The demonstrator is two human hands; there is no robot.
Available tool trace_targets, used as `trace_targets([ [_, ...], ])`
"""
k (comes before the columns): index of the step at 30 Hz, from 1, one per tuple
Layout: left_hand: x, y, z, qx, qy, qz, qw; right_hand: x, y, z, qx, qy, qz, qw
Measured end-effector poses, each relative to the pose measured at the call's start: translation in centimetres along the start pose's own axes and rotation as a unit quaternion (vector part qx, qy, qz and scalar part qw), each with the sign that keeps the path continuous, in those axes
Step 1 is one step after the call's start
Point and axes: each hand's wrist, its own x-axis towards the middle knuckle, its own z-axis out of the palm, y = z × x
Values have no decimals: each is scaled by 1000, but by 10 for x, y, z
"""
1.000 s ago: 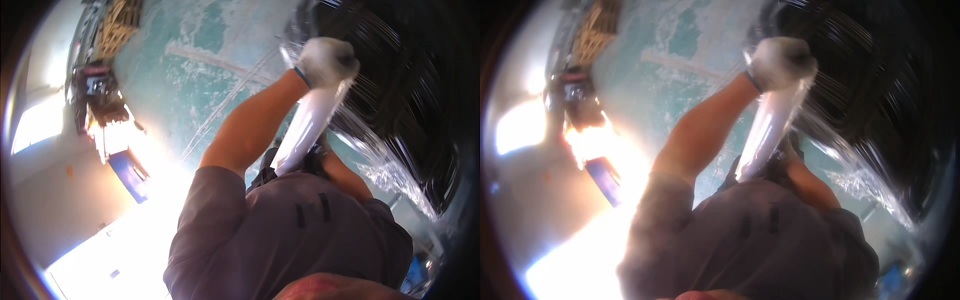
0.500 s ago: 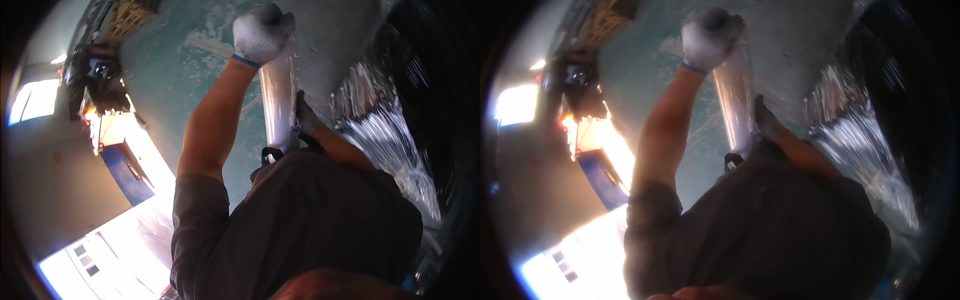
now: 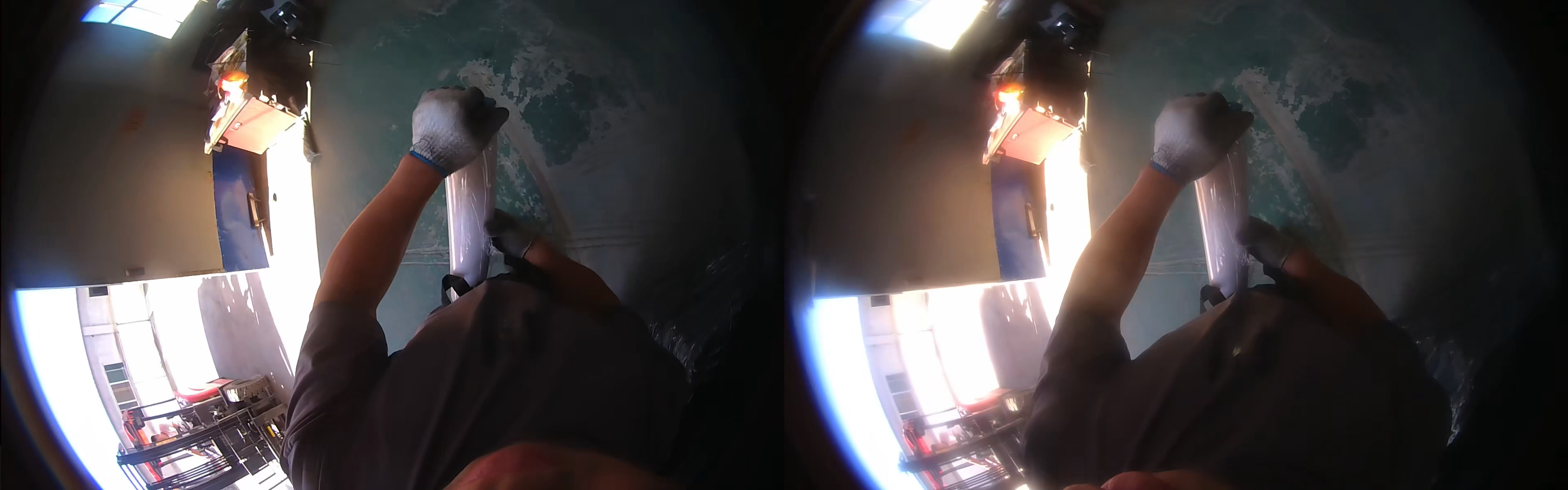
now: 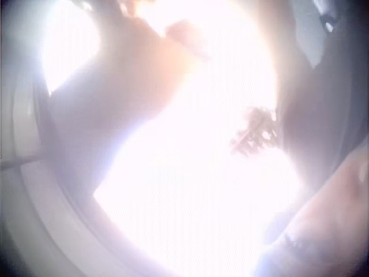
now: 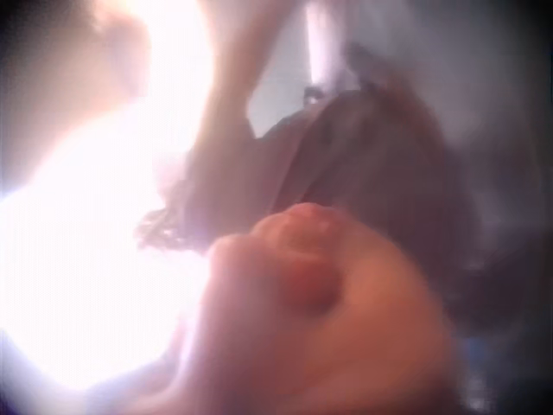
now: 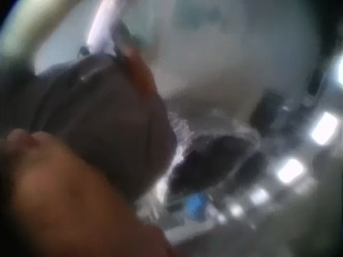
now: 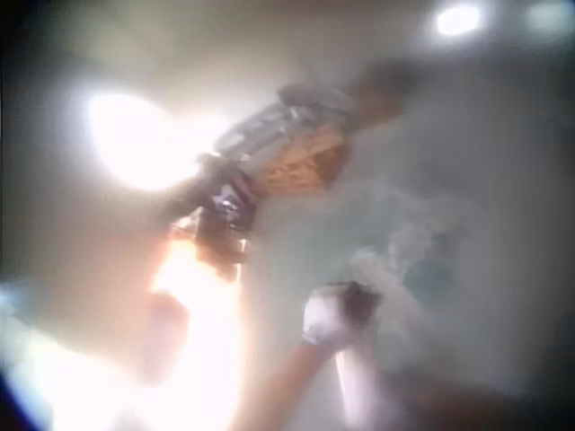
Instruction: The person wraps a stack of bent metal frames with plastic stretch film by hand, starting at the top and circling the stack multiple times.
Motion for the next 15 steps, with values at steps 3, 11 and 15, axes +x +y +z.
trace_targets([
  [3,-13,-102,-31,0,-46,-155,987,95,-62,43,44,-131,49,989],
  [11,-56,-362,-141,126,-24,-202,971,426,-40,64,-268,-121,345,892],
  [15,-103,-488,-181,34,104,-457,883,522,-49,117,-199,-136,465,852],
])
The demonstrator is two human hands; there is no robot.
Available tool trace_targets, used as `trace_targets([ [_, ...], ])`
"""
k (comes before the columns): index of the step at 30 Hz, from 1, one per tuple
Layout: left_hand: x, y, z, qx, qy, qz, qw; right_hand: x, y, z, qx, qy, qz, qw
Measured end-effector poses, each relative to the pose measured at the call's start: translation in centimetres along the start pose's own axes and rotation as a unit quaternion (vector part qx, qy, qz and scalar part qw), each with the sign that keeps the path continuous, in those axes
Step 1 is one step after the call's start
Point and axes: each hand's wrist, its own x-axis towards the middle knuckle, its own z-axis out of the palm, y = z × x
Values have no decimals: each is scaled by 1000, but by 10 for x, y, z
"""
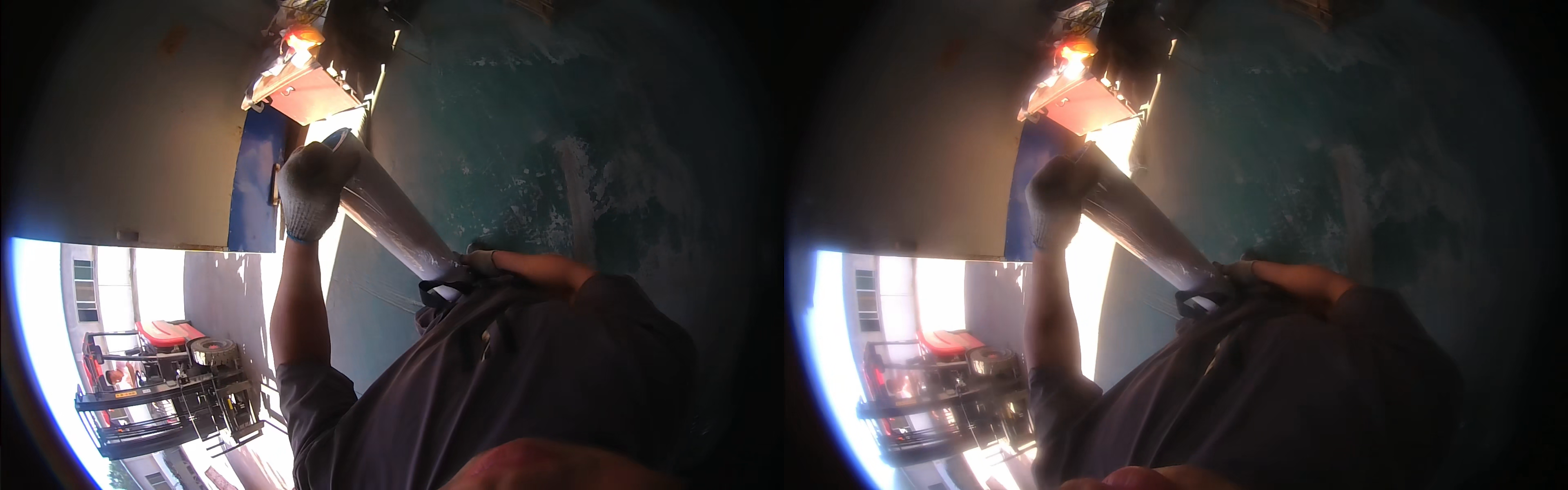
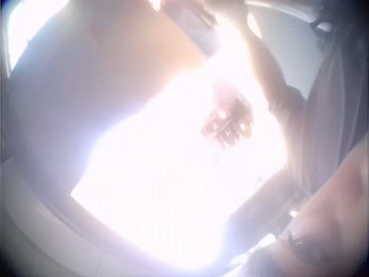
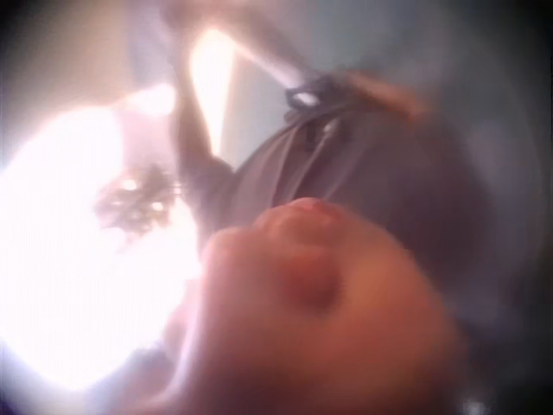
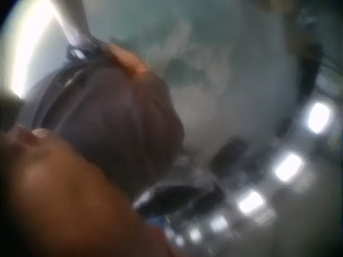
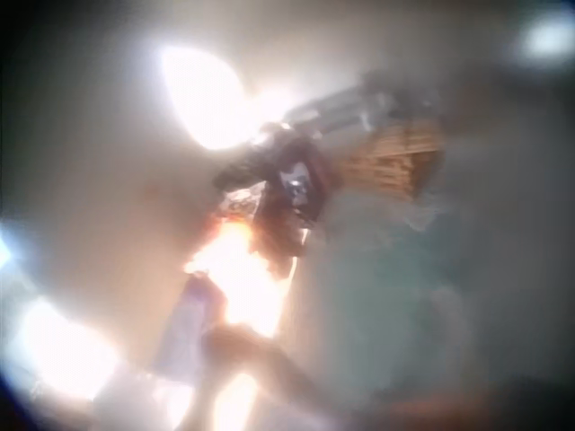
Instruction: The person wraps a stack of bent metal frames with plastic stretch film by hand, starting at the top and circling the stack multiple times.
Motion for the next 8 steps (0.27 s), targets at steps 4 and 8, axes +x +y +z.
trace_targets([
  [4,78,-95,-8,142,59,200,968,22,-102,9,160,-119,113,973],
  [8,177,-137,-7,14,63,45,997,90,-232,-14,270,-49,99,957],
])
